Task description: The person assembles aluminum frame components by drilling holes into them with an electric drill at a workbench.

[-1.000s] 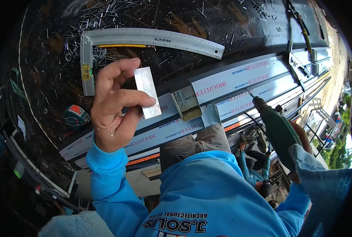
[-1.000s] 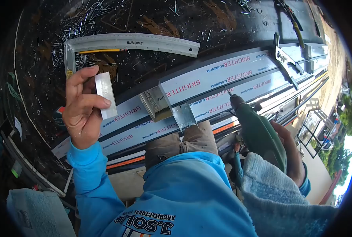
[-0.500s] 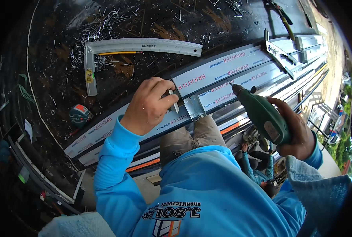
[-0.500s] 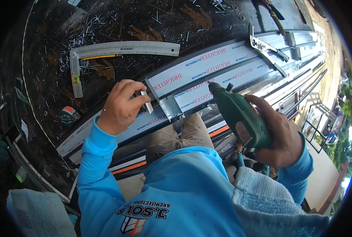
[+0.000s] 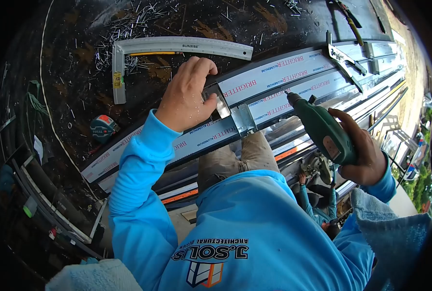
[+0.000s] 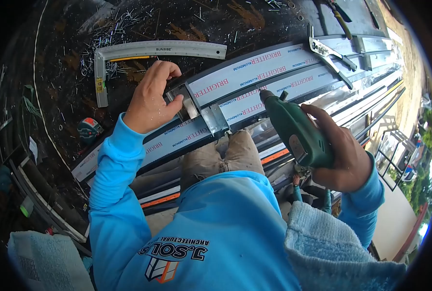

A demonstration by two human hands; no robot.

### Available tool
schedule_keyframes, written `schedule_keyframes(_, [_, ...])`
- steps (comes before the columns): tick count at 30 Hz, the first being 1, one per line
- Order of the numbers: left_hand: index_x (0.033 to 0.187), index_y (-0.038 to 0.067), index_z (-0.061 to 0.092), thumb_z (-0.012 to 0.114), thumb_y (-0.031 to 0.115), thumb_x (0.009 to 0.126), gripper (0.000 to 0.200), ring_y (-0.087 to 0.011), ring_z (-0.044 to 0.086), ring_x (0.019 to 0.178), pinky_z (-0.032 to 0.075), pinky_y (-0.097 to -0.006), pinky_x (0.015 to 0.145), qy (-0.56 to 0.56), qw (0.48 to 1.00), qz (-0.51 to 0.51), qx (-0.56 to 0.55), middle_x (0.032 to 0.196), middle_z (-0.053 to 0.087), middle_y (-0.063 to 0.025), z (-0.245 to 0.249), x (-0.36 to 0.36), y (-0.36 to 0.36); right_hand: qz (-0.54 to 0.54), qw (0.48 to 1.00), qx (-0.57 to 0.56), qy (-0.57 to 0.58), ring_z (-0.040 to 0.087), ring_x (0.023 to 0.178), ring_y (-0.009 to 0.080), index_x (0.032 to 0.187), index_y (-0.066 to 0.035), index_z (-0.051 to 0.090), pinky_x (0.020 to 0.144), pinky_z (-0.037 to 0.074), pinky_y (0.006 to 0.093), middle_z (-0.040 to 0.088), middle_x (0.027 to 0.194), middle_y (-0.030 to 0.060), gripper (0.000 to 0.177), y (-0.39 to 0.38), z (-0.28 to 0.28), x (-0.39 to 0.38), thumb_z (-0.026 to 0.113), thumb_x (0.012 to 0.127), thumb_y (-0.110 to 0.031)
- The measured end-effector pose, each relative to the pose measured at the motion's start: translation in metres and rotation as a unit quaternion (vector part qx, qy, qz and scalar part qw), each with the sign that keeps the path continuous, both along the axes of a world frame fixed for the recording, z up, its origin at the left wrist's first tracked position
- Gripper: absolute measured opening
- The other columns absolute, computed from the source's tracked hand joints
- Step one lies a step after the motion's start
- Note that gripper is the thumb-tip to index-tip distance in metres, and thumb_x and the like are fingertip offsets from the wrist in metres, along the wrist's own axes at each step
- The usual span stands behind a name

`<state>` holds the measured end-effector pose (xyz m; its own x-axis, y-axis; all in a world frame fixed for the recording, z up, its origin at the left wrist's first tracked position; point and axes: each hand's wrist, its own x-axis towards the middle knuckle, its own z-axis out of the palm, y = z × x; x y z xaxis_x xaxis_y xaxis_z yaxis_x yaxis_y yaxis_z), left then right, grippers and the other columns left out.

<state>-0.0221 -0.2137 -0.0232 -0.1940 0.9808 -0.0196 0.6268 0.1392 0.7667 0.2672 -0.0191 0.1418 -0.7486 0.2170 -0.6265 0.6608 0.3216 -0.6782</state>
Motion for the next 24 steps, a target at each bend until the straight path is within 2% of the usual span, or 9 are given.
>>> schedule_keyframes(3, [0.109,0.005,0.057,0.069,-0.001,0.072,0.04,-0.0329,0.056,0.1,0.048,-0.0409,0.089,0.056,0.996,-0.043,0.052,0.103,0.055,-0.0137,-0.011,0.005,-0.005,-0.024,0.999,-0.013,-0.032,0.07,0.084,0.0337,0.141,0.005,0.033,0.079,0.052,0.0358,0.066,0.097,0.0243,0.095,0.0,0.0,-0.001,0.061,0.053,-0.014])
schedule_keyframes(7, [0.094,0.005,0.067,0.065,-0.005,0.075,0.021,-0.0304,0.058,0.097,0.051,-0.0405,0.085,0.017,0.994,-0.095,0.04,0.101,0.059,-0.0075,-0.023,0.005,-0.008,-0.01,1.0,-0.021,0.006,0.07,0.082,0.033,0.141,0.005,0.033,0.077,0.053,0.0359,0.066,0.098,0.0242,0.095,0.004,-0.006,0.003,0.061,0.052,-0.014])
schedule_keyframes(9, [0.092,0.006,0.068,0.065,-0.003,0.074,0.02,-0.0282,0.058,0.095,0.052,-0.0385,0.082,0.105,0.977,-0.131,0.134,0.098,0.06,-0.006,-0.02,0.001,-0.014,0.0,1.0,-0.015,0.025,0.07,0.081,0.033,0.141,0.005,0.033,0.077,0.053,0.0358,0.066,0.098,0.0242,0.096,0.004,-0.006,0.005,0.061,0.052,-0.014])
schedule_keyframes(11, [0.09,0.006,0.069,0.065,-0.002,0.073,0.019,-0.0266,0.058,0.095,0.052,-0.0376,0.081,0.164,0.972,-0.12,0.119,0.097,0.059,-0.0064,-0.023,0.003,-0.013,0.005,1.0,-0.028,0.0,0.07,0.083,0.0345,0.142,0.005,0.032,0.078,0.053,0.0363,0.066,0.099,0.0251,0.096,0.005,-0.004,0.003,0.062,0.052,-0.014])
schedule_keyframes(15, [0.085,0.006,0.07,0.067,-0.005,0.071,0.018,-0.0262,0.059,0.091,0.052,-0.0368,0.077,0.101,0.985,-0.105,0.088,0.094,0.06,-0.0067,-0.014,-0.004,-0.006,-0.004,0.999,-0.016,-0.043,0.07,0.085,0.0364,0.142,0.004,0.031,0.078,0.053,0.0373,0.066,0.099,0.0256,0.097,0.003,0.0,0.002,0.063,0.052,-0.013])
schedule_keyframes(17, [0.085,0.006,0.071,0.07,-0.009,0.065,0.025,-0.0259,0.061,0.087,0.052,-0.0365,0.072,-0.02,0.989,-0.097,0.108,0.092,0.06,-0.0072,-0.005,-0.017,-0.016,0.026,0.999,0.02,-0.001,0.07,0.087,0.0378,0.142,0.004,0.031,0.079,0.054,0.0385,0.067,0.098,0.0255,0.098,0.004,-0.006,0.008,0.062,0.051,-0.011])
schedule_keyframes(19, [0.085,0.007,0.072,0.072,-0.012,0.057,0.034,-0.0255,0.062,0.085,0.051,-0.0362,0.07,-0.01,0.989,-0.045,0.138,0.091,0.06,-0.0074,-0.004,-0.023,-0.039,0.027,0.999,0.024,-0.011,0.071,0.089,0.0361,0.143,0.002,0.031,0.081,0.053,0.0385,0.068,0.099,0.0252,0.089,0.001,-0.002,0.001,0.064,0.061,-0.01])
schedule_keyframes(21, [0.086,0.011,0.074,0.074,-0.008,0.057,0.035,-0.024,0.061,0.086,0.053,-0.0352,0.069,0.006,0.992,0.003,0.126,0.093,0.059,-0.0061,-0.005,-0.021,-0.059,-0.041,0.993,0.011,-0.114,0.071,0.092,0.0339,0.141,0.003,0.035,0.084,0.052,0.0384,0.068,0.102,0.0247,0.072,-0.003,-0.003,-0.011,0.065,0.077,-0.013])
schedule_keyframes(24, [0.086,0.012,0.075,0.073,-0.007,0.059,0.033,-0.0237,0.061,0.088,0.053,-0.034,0.069,0.012,0.993,0.049,0.107,0.096,0.059,-0.0057,-0.01,-0.01,-0.081,-0.038,0.994,0.017,-0.105,0.071,0.092,0.0335,0.14,0.003,0.035,0.084,0.052,0.0382,0.068,0.103,0.0246,0.07,-0.004,-0.001,-0.017,0.064,0.078,-0.014])
